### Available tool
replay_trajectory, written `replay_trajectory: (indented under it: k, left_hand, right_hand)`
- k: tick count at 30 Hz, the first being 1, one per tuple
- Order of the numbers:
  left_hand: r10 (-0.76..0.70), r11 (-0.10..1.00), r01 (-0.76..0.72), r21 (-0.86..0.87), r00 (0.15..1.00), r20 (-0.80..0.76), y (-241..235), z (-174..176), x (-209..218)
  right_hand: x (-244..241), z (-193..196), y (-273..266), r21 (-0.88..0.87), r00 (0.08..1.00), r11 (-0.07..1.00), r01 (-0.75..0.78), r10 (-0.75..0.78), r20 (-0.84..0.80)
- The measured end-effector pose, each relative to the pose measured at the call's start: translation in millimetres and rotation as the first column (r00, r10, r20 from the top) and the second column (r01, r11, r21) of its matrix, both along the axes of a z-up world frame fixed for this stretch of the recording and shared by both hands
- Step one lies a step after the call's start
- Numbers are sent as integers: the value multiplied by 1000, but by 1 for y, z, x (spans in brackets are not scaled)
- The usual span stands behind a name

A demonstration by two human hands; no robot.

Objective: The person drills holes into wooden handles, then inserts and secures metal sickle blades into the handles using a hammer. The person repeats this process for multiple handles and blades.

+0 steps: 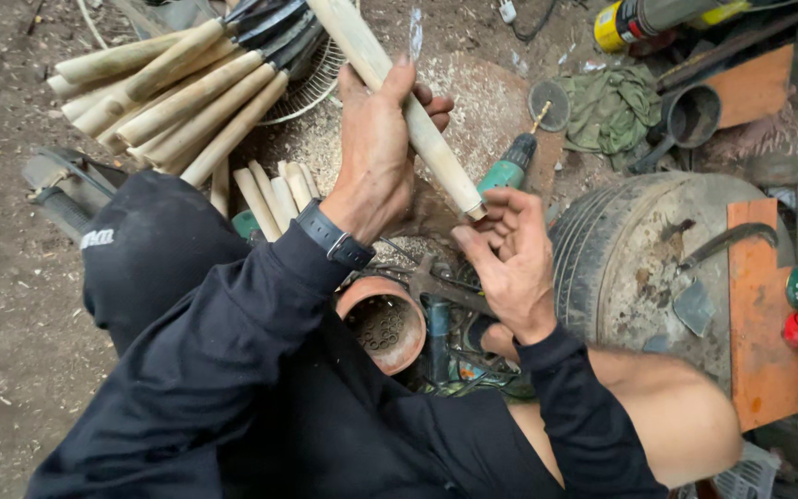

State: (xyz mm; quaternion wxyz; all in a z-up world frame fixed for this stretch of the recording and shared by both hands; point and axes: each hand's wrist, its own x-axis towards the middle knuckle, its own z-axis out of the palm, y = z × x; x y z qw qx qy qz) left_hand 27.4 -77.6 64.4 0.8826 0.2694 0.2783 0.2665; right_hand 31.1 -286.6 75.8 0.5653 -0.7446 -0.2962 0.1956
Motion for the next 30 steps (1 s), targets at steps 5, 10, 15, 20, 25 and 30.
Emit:
replay_trajectory:
  k: [5,10,15,20,25,30]
  left_hand:
    - [-26,1000,26,3,999,-20,-7,-3,-3]
    - [-33,999,34,19,999,-35,-7,-2,-5]
    - [-43,999,43,-3,999,-13,-6,-1,-5]
    - [-97,994,94,-64,994,-48,-6,1,-3]
    - [-474,814,544,200,823,-313,-8,14,-15]
    - [-48,-248,157,956,984,-174,-18,18,-38]
  right_hand:
    - [2,3,3,-85,993,992,90,-96,-70]
    - [10,-8,-5,75,955,994,76,-51,-291]
    - [15,-1,0,208,842,964,162,-25,-540]
    - [10,13,4,162,958,985,58,-10,-286]
    - [17,38,-1,-13,974,988,156,-152,166]
    - [29,77,-7,-220,777,947,233,-46,627]
